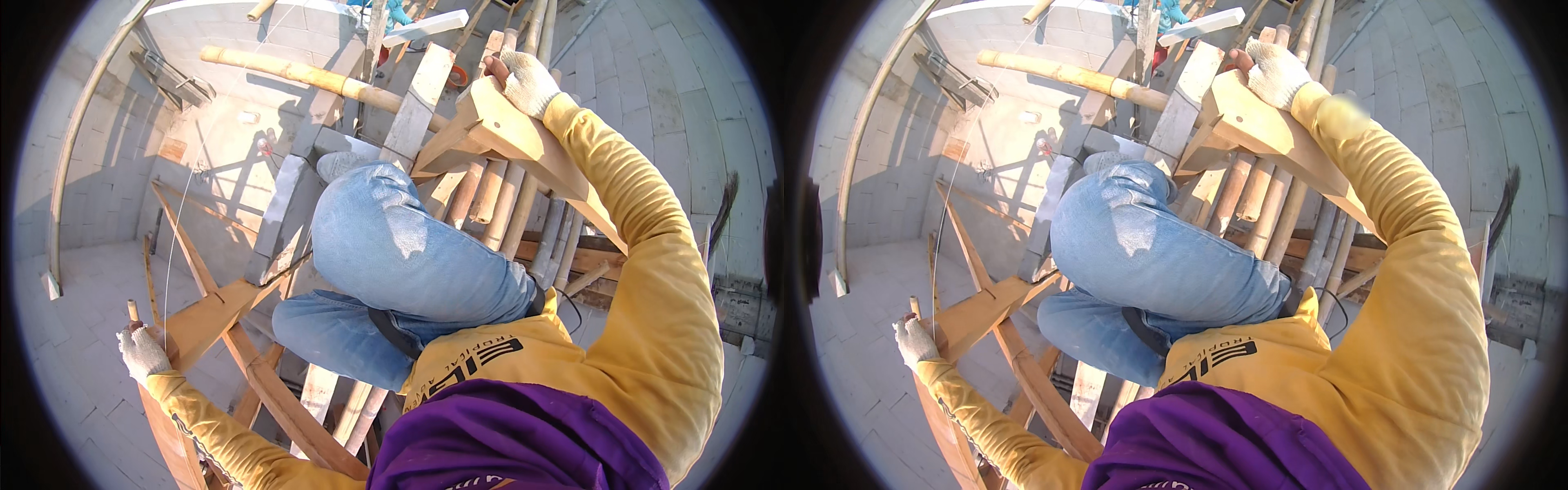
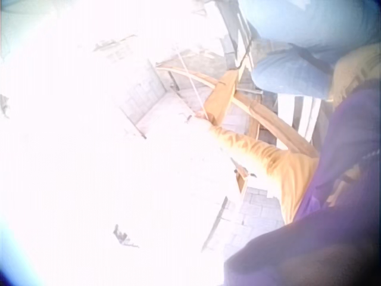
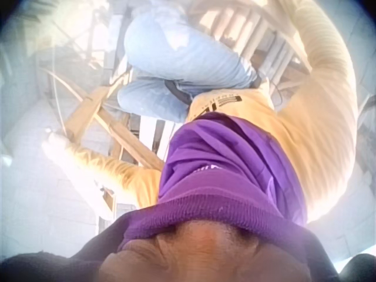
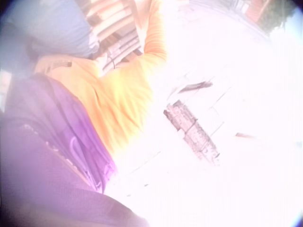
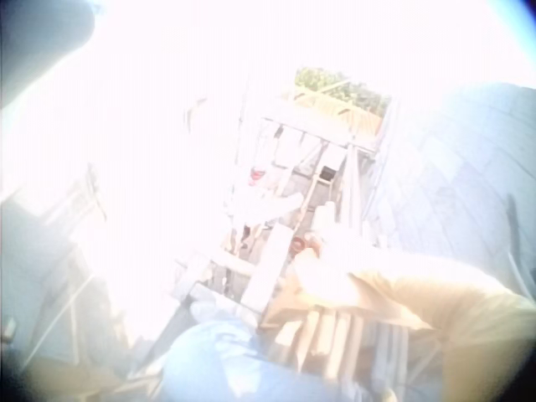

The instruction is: The person applies mortar to a lightweight concrete block using a trowel and places the block onto a wall surface guided by a string line.

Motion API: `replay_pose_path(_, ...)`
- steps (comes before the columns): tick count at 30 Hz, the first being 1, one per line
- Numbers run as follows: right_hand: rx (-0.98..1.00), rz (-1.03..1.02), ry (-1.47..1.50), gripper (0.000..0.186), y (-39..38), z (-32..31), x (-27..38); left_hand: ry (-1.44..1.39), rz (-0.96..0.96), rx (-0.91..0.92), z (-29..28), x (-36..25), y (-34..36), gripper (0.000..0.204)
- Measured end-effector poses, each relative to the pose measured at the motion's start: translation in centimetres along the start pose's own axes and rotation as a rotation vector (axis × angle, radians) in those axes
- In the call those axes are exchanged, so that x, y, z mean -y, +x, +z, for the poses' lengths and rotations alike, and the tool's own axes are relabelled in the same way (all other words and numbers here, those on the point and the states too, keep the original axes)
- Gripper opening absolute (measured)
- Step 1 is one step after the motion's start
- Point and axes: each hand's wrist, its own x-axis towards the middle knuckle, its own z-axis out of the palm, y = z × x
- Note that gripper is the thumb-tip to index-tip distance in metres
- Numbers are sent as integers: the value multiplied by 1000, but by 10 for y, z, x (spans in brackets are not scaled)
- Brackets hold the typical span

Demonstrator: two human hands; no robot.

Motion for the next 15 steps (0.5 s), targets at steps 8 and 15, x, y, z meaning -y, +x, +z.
replay_pose_path(8, 6, -10, -162, 43, 4, 4, -5, -8, 79, -70, 11, 25, 10, 39)
replay_pose_path(15, 100, 106, -9, 46, -1, -4, -4, -38, 89, 108, 5, 28, 17, 44)
